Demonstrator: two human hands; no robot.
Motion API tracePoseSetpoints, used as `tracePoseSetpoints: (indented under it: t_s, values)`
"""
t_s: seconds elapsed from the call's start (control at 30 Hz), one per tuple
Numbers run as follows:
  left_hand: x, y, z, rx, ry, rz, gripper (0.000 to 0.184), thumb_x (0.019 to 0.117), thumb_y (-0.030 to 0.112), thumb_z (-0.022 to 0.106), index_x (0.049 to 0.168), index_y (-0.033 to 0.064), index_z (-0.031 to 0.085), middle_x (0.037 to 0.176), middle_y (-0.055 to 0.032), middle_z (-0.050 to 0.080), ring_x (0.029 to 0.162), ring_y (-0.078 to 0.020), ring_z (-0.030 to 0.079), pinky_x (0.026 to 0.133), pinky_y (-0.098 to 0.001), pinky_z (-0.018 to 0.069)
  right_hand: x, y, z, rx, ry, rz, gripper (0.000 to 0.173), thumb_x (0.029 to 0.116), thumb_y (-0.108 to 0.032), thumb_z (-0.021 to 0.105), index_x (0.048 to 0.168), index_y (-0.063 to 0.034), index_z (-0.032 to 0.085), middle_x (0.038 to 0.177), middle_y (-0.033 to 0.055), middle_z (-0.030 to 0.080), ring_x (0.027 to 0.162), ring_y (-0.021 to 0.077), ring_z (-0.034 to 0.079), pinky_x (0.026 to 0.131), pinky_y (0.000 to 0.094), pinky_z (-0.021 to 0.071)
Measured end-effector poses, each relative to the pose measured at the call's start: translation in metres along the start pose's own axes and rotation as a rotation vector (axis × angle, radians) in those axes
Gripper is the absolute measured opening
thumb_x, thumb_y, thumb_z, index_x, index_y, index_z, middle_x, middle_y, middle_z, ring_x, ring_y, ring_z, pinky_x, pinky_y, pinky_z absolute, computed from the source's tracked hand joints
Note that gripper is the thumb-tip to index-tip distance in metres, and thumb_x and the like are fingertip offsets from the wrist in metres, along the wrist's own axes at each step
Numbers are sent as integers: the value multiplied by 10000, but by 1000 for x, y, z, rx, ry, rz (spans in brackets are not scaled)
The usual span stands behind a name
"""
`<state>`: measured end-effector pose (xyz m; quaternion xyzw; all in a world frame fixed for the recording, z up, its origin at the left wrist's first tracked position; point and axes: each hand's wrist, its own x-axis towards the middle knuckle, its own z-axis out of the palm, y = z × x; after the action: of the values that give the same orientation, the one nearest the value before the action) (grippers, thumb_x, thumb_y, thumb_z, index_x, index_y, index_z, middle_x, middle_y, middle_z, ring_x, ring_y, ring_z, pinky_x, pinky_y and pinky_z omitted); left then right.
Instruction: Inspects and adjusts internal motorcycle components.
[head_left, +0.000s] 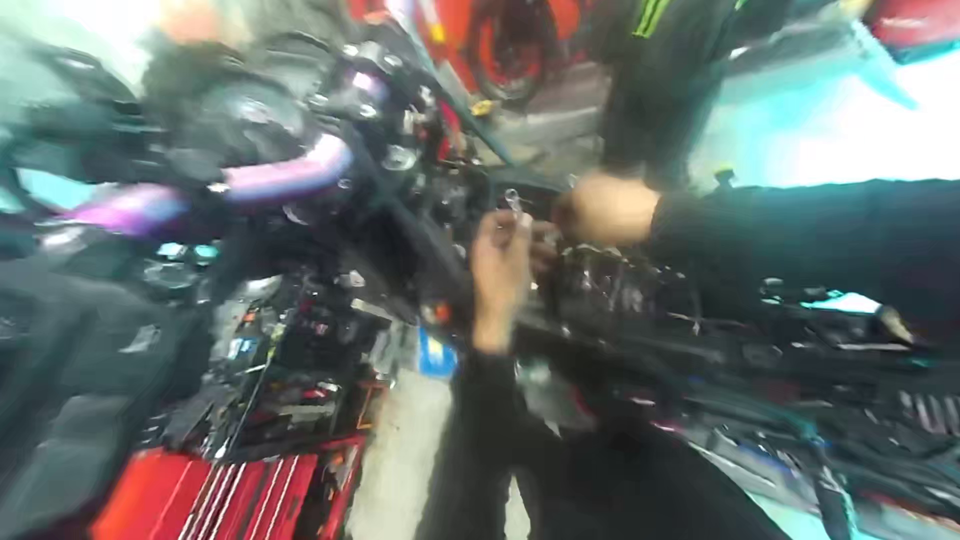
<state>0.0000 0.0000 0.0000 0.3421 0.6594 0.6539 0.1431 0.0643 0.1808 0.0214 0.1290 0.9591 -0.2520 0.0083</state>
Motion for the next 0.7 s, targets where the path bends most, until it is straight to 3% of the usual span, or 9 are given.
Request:
tracePoseSetpoints:
  t_s: [0.1,0.17,0.27,0.4,0.47,0.53,0.6,0.7]
  values:
    - [7,-2,-4,-87,-124,28,135,1063,87,496,1133,14,586,1093,-155,754,852,-249,757,725,-387,639,-20,-7,-29,326,183,-1,267,994,-133,626,1254,-92,667,946,111,719,738,241,707,692,487,621]
    - [9,-5,-7,-161,-206,35,105,1010,42,553,1064,2,634,1151,-169,726,998,-273,729,859,-443,616,-29,-11,-30,527,283,1,333,976,-102,649,1308,-93,620,929,68,732,725,164,720,685,383,638]
    - [9,-9,-12,-224,-320,43,101,941,34,632,1016,-10,683,1223,-185,689,1121,-291,682,959,-476,582,-37,-18,-22,765,371,-8,368,967,-51,649,1325,-71,569,963,74,735,759,156,745,704,345,658]
    - [8,-9,-12,-123,-481,69,60,887,47,712,906,-9,710,1382,-171,603,1221,-221,622,978,-382,571,-41,-35,-14,949,441,-68,352,980,-1,639,1314,-46,535,995,85,725,807,171,764,747,342,672]
    - [5,-8,-13,-110,-527,64,62,883,48,726,918,-2,721,1335,-149,627,1161,-191,643,948,-364,582,-40,-44,-12,963,461,-146,324,978,-4,646,1287,-35,552,996,76,723,842,160,762,764,330,670]
    - [2,-6,-14,-118,-512,59,77,899,17,710,976,10,716,1114,-95,693,946,-143,678,837,-339,604,-37,-52,-11,927,460,-207,293,973,-30,665,1253,-36,579,984,65,732,849,138,751,784,316,653]
    - [-1,-7,-14,-78,-413,92,124,934,53,701,1055,36,717,940,-44,721,773,-111,676,702,-317,606,-36,-56,-9,813,469,-232,299,987,-91,661,1274,-57,585,997,47,736,858,112,725,799,310,619]
    - [-4,-6,-12,-55,-216,142,113,985,131,674,1067,60,707,824,-17,682,635,-98,620,577,-290,569,-35,-49,-16,605,560,-246,318,1011,-109,598,1321,-54,551,1137,43,729,985,103,720,886,306,605]
